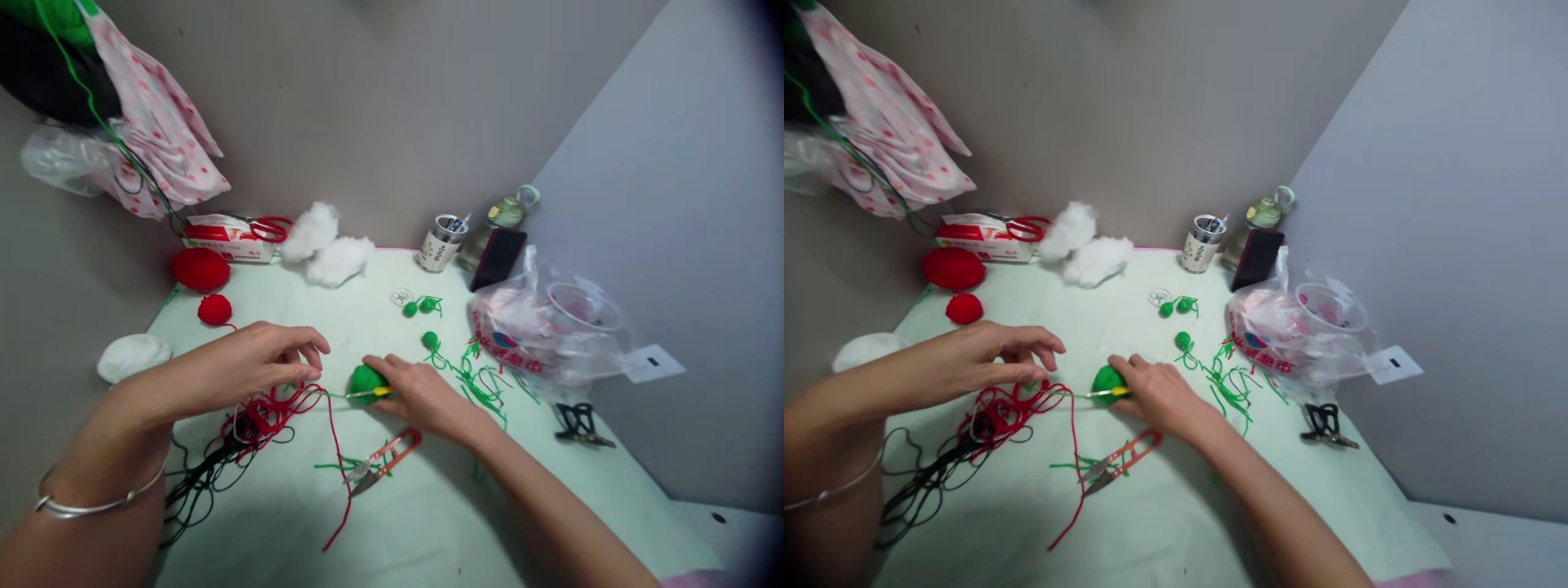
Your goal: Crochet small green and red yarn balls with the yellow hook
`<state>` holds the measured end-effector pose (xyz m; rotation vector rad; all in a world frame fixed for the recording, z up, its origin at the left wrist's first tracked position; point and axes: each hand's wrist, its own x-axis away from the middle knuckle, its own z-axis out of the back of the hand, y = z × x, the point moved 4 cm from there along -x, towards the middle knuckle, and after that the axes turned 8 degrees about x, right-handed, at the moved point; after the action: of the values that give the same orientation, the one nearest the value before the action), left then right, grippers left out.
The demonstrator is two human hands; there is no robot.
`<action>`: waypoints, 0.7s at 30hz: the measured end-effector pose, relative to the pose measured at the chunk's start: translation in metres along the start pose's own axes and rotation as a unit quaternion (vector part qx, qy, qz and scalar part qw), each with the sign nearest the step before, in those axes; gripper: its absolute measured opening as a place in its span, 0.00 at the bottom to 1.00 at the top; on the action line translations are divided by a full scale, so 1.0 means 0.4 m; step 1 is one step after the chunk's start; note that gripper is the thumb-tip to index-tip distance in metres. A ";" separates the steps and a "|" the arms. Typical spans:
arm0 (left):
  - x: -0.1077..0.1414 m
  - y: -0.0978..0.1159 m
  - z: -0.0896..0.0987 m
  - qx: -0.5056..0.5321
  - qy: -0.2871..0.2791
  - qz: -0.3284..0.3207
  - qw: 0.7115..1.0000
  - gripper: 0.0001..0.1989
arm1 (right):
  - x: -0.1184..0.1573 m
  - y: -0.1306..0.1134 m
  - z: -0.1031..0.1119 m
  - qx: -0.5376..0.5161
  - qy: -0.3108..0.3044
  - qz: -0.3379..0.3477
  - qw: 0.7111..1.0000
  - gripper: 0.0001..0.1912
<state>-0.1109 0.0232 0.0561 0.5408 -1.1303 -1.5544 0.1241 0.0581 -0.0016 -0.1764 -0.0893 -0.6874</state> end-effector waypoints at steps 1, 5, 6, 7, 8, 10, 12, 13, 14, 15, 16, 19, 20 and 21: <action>-0.002 -0.003 0.002 -0.025 -0.016 0.006 1.000 0.15 | -0.022 0.021 0.014 0.001 0.012 -0.013 1.000 0.30; -0.012 -0.022 0.025 -0.086 0.014 0.007 0.996 0.20 | -0.131 0.116 0.081 0.029 0.067 -0.102 0.992 0.31; -0.013 -0.031 0.034 -0.097 0.033 0.007 0.995 0.22 | -0.155 0.134 0.097 0.036 0.085 -0.131 0.987 0.32; -0.013 -0.042 0.044 -0.109 0.050 0.009 0.993 0.23 | -0.173 0.149 0.110 0.042 0.102 -0.160 0.981 0.33; -0.012 -0.054 0.055 -0.122 0.064 0.014 0.990 0.25 | -0.184 0.158 0.120 0.045 0.118 -0.182 0.975 0.35; -0.007 -0.082 0.077 -0.152 0.083 0.027 0.985 0.26 | -0.183 0.160 0.131 0.035 0.162 -0.198 0.966 0.36; -0.004 -0.105 0.097 -0.181 0.090 0.044 0.978 0.24 | -0.155 0.138 0.124 -0.015 0.178 -0.139 0.974 0.25; -0.004 -0.113 0.103 -0.192 0.085 0.049 0.976 0.22 | -0.134 0.121 0.114 -0.048 0.164 -0.102 0.980 0.17; -0.006 -0.118 0.105 -0.202 0.078 0.052 0.975 0.19 | -0.110 0.098 0.100 -0.088 0.130 -0.060 0.986 0.11; -0.010 -0.121 0.104 -0.210 0.067 0.054 0.974 0.17 | -0.084 0.073 0.085 -0.132 0.093 -0.022 0.987 0.07; -0.015 -0.122 0.100 -0.215 0.055 0.054 0.973 0.15 | -0.058 0.044 0.068 -0.176 0.049 0.012 0.983 0.08; -0.035 -0.125 0.073 -0.217 0.023 0.048 0.975 0.13 | 0.000 -0.052 0.019 -0.223 -0.057 0.092 0.969 0.12; -0.041 -0.128 0.062 -0.215 0.014 0.042 0.976 0.13 | 0.010 -0.080 -0.001 -0.208 -0.084 0.099 0.969 0.12; -0.047 -0.132 0.052 -0.212 0.010 0.036 0.977 0.14 | 0.013 -0.102 -0.020 -0.181 -0.098 0.084 0.975 0.12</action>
<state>-0.1478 0.0462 0.0154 0.2233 -0.7611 -1.6612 0.1022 0.0224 -0.0034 -0.5973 -0.1361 -0.5112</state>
